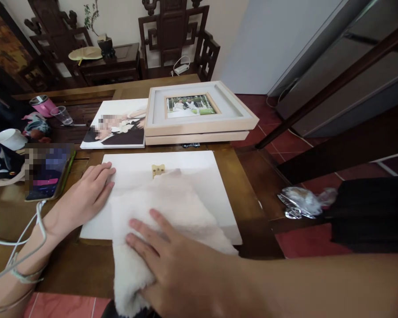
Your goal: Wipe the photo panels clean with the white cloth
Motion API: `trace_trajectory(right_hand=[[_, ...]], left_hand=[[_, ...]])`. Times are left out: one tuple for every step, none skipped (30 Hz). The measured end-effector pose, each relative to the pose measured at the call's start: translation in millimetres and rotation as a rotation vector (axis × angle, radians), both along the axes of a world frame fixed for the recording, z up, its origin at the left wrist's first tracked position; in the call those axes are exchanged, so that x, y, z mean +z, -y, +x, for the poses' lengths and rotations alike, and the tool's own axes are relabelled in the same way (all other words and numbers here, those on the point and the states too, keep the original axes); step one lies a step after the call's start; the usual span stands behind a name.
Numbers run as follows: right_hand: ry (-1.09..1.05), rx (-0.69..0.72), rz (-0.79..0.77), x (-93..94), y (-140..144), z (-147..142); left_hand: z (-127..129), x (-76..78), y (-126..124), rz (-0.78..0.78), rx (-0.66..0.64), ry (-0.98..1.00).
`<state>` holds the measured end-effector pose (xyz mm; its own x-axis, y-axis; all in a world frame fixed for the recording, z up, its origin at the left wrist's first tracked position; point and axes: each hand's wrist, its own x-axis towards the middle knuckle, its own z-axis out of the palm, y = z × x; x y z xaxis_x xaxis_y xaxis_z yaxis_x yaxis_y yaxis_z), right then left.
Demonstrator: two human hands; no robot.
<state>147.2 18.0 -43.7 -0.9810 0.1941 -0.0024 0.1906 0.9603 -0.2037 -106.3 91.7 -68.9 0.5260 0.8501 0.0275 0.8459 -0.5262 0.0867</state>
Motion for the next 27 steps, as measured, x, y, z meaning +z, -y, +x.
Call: trace_trajectory(right_hand=[[0.009,-0.003,-0.024,2.2,-1.5,1.6],[0.018,-0.027,-0.049,4.0,-5.6,3.2],[0.027,-0.07,-0.071,5.4,-11.8,5.0],[0.039,-0.123,-0.084,6.2,-19.7,6.8],[0.054,-0.176,-0.089,6.3,-28.7,8.6],[0.069,-0.226,-0.084,5.9,-38.1,10.2],[0.081,-0.27,-0.07,5.0,-47.1,11.5],[0.089,-0.305,-0.053,3.8,-54.9,12.1],[0.094,-0.331,-0.034,2.5,-60.8,12.1],[0.098,-0.351,-0.013,1.2,-64.3,11.3],[0.101,-0.364,0.005,0.0,-65.1,9.9],[0.105,-0.365,0.018,-1.1,-63.1,8.0],[0.105,-0.35,0.026,-2.0,-58.6,5.8],[0.098,-0.321,0.032,-2.8,-52.1,3.7],[0.08,-0.278,0.034,-3.6,-44.3,1.8],[0.053,-0.224,0.033,-4.4,-36.2,0.3],[0.022,-0.17,0.03,-5.1,-28.6,-0.6],[-0.008,-0.122,0.027,-5.9,-22.5,-0.8],[-0.031,-0.085,0.021,-6.6,-18.5,-0.5],[-0.046,-0.063,0.014,-7.1,-17.0,0.4],[-0.051,-0.057,0.006,-7.6,-18.3,1.8],[-0.048,-0.064,-0.002,-7.8,-22.3,3.6],[-0.037,-0.086,-0.01,-7.9,-28.6,5.7],[-0.02,-0.116,-0.016,-7.7,-36.6,7.9],[0.001,-0.153,-0.019,-7.4,-45.7,10.0],[0.022,-0.193,-0.013,-7.0,-54.9,12.0],[0.038,-0.231,-0.001,-6.5,-63.5,13.4]], left_hand=[[-0.6,-0.2,-0.2,-0.003,0.002,0.001],[-1.1,-0.3,-0.2,-0.006,0.004,0.003],[-1.3,-0.3,0.0,-0.007,0.004,0.005],[-1.4,-0.1,0.2,-0.005,0.006,0.006],[-1.1,0.2,0.6,-0.001,0.006,0.006],[-0.7,0.5,1.1,0.006,0.005,0.005],[-0.2,0.8,1.6,0.012,0.005,0.001],[0.3,1.1,2.1,0.015,0.005,-0.003],[0.7,1.4,2.4,0.014,0.004,-0.005],[0.9,1.5,2.6,0.013,0.002,-0.005],[1.1,1.6,2.7,0.011,0.0,-0.004],[1.0,1.5,2.7,0.011,0.0,-0.002],[0.9,1.4,2.6,0.012,0.002,-0.001],[0.7,1.4,2.4,0.012,0.006,-0.001],[0.4,1.5,2.3,0.009,0.011,-0.004],[0.2,1.6,2.1,0.003,0.014,-0.008],[0.1,2.0,2.0,-0.006,0.013,-0.013],[0.0,2.4,1.9,-0.013,0.008,-0.016],[-0.1,2.8,1.8,-0.018,0.003,-0.016],[-0.1,3.1,1.7,-0.019,-0.002,-0.014],[0.0,3.3,1.7,-0.017,-0.003,-0.008],[0.0,3.2,1.7,-0.016,-0.001,-0.003],[0.0,3.0,1.7,-0.016,0.004,0.002],[-0.1,2.7,1.8,-0.013,0.007,0.004],[-0.2,2.3,2.0,-0.01,0.008,0.003],[-0.3,1.9,2.2,-0.004,0.008,0.001],[-0.3,1.6,2.5,0.002,0.007,-0.002]])
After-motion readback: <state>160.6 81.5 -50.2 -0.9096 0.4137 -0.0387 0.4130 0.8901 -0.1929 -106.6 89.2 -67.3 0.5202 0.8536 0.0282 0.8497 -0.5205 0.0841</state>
